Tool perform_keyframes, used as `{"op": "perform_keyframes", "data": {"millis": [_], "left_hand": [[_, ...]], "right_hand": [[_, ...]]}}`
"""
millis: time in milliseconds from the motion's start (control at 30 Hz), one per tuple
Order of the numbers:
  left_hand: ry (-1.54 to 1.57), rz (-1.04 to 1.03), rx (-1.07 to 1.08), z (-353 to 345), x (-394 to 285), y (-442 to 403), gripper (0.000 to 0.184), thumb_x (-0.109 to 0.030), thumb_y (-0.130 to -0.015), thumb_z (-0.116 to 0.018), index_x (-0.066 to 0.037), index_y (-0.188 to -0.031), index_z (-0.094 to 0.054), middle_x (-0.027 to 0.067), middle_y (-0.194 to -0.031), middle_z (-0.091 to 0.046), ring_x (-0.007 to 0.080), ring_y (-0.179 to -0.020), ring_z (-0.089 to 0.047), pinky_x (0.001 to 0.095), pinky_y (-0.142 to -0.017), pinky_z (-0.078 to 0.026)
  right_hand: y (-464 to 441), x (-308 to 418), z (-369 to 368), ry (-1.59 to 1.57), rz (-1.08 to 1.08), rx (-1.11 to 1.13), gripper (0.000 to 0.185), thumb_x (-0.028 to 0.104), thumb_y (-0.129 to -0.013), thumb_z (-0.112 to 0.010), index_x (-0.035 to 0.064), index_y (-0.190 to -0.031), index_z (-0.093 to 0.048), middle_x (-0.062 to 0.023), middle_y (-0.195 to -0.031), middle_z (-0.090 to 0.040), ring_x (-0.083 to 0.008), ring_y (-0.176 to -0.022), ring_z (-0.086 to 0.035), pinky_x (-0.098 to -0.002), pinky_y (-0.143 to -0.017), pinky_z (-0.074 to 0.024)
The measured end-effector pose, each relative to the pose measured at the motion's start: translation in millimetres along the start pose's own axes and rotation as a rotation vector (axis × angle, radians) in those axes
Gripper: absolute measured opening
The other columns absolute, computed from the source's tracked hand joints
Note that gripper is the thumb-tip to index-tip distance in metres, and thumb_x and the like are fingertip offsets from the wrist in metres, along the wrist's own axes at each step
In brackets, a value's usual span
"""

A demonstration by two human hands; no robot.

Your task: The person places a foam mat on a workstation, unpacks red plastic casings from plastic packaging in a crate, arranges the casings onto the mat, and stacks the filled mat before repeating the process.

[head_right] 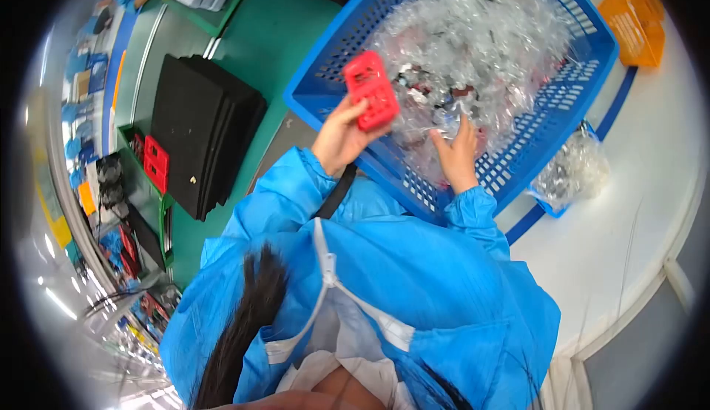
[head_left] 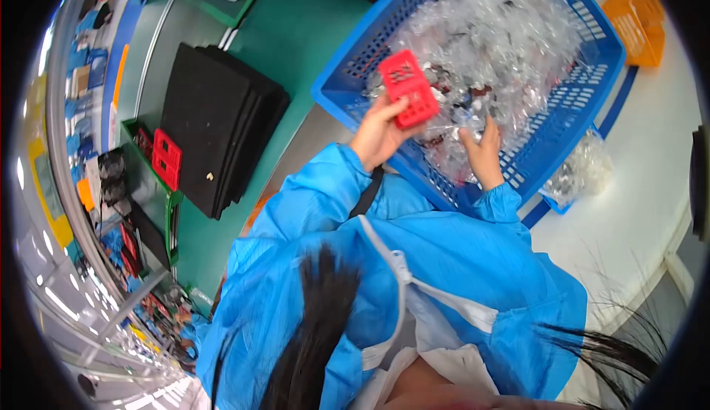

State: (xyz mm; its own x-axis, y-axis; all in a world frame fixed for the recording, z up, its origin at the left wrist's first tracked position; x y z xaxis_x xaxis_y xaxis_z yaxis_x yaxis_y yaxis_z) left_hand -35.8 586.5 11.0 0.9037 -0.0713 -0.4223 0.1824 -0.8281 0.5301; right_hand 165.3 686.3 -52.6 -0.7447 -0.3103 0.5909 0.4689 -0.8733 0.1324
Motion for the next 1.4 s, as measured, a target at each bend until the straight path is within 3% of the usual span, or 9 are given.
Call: {"op": "perform_keyframes", "data": {"millis": [33, 133, 267, 600, 800, 900, 1000, 1100, 1400], "left_hand": [[-0.014, 0.013, 0.058, -9.1, 0.5, 6.9, 0.050, -0.018, -0.093, -0.050, -0.012, -0.139, -0.031, 0.0087, -0.134, -0.045, 0.0277, -0.121, -0.048, 0.0463, -0.097, -0.043], [-0.048, -0.037, 0.085, -15.8, 11.7, 13.0, 0.054, -0.018, -0.095, -0.044, -0.010, -0.144, -0.024, 0.0081, -0.140, -0.038, 0.0236, -0.124, -0.045, 0.0416, -0.102, -0.037], [-0.320, -0.289, 0.027, 10.1, -12.0, 48.3, 0.052, -0.018, -0.096, -0.037, -0.008, -0.145, -0.022, 0.0071, -0.143, -0.034, 0.0178, -0.128, -0.037, 0.0327, -0.105, -0.031], [-0.455, -1.039, -0.726, 65.4, -128.9, 174.2, 0.047, -0.001, -0.092, -0.047, -0.005, -0.134, -0.028, 0.0109, -0.103, -0.057, 0.0141, -0.091, -0.059, 0.0286, -0.074, -0.052], [-0.974, -1.001, -0.973, 146.9, -211.7, 207.1, 0.060, -0.013, -0.084, -0.059, -0.003, -0.136, -0.031, 0.0285, -0.134, -0.032, 0.0398, -0.124, -0.037, 0.0422, -0.103, -0.033], [-1.660, -0.785, -1.275, 165.2, -201.3, 221.2, 0.065, -0.033, -0.077, -0.066, -0.005, -0.131, -0.041, 0.0275, -0.142, -0.024, 0.0395, -0.134, -0.021, 0.0516, -0.109, -0.018], [-1.722, -0.769, -1.249, 180.6, -208.5, 267.1, 0.063, -0.033, -0.075, -0.068, -0.013, -0.130, -0.046, 0.0166, -0.143, -0.030, 0.0369, -0.136, -0.019, 0.0577, -0.107, -0.015], [-1.615, -0.630, -1.300, 233.5, -218.1, 286.8, 0.070, -0.040, -0.071, -0.072, -0.017, -0.131, -0.045, 0.0144, -0.145, -0.026, 0.0371, -0.137, -0.016, 0.0619, -0.106, -0.013], [-1.678, -0.665, -1.003, 260.9, -205.2, 271.0, 0.069, -0.041, -0.070, -0.074, -0.025, -0.131, -0.047, 0.0143, -0.147, -0.022, 0.0357, -0.135, -0.021, 0.0612, -0.104, -0.020]], "right_hand": [[0.3, 26.4, -3.6, -0.254, 0.017, 0.139, 0.068, 0.029, -0.092, -0.054, -0.0022, -0.141, -0.019, -0.0183, -0.145, -0.026, -0.0283, -0.134, -0.025, -0.0378, -0.109, -0.0204], [0.6, 82.2, -39.6, -1.402, -0.192, 0.484, 0.061, 0.035, -0.098, -0.038, 0.0034, -0.145, -0.015, -0.0139, -0.146, -0.024, -0.0242, -0.135, -0.024, -0.0346, -0.110, -0.0195], [12.0, 187.5, -6.0, -1.059, 0.217, 0.286, 0.069, 0.012, -0.086, -0.056, -0.0016, -0.142, -0.017, -0.0195, -0.142, -0.028, -0.0290, -0.130, -0.032, -0.0365, -0.106, -0.0299], [-4.3, 307.6, -7.1, -0.977, 0.370, 0.583, 0.034, 0.006, -0.095, -0.037, 0.0010, -0.129, -0.037, -0.0127, -0.105, -0.060, -0.0156, -0.089, -0.061, -0.0273, -0.073, -0.0523], [-47.2, 395.5, -75.5, -0.582, 0.691, 0.582, 0.031, 0.004, -0.092, -0.043, 0.0013, -0.123, -0.046, -0.0087, -0.093, -0.065, -0.0116, -0.082, -0.061, -0.0256, -0.069, -0.0483], [-64.3, 430.5, -102.7, -0.150, 0.892, 0.594, 0.027, 0.000, -0.082, -0.048, 0.0075, -0.103, -0.062, -0.0075, -0.092, -0.065, -0.0260, -0.087, -0.062, -0.0328, -0.080, -0.0470], [-57.8, 474.6, -127.5, 0.548, 1.397, 0.331, 0.029, 0.003, -0.074, -0.052, 0.0184, -0.092, -0.068, -0.0038, -0.106, -0.060, -0.0252, -0.114, -0.048, -0.0547, -0.102, -0.0255], [-37.0, 502.6, -174.0, 0.462, 1.625, 0.253, 0.033, 0.003, -0.075, -0.053, 0.0208, -0.098, -0.067, -0.0071, -0.128, -0.048, -0.0301, -0.122, -0.040, -0.0601, -0.103, -0.0218], [-5.6, 448.5, -178.2, 0.264, 1.370, 0.667, 0.078, 0.025, -0.062, -0.081, 0.0139, -0.131, -0.046, -0.0169, -0.140, -0.033, -0.0421, -0.130, -0.025, -0.0484, -0.106, -0.0286]]}}
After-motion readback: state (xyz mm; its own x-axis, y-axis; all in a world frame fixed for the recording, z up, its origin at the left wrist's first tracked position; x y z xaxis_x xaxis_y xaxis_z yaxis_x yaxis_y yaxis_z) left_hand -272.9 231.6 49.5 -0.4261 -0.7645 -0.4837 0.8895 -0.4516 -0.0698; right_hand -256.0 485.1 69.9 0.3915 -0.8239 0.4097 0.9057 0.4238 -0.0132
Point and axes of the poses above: each hand's wrist, its own y-axis away from the middle knuckle, its own z-axis out of the back of the hand, x = y × z, the point moved 4 cm from there along -y, towards the middle knuckle
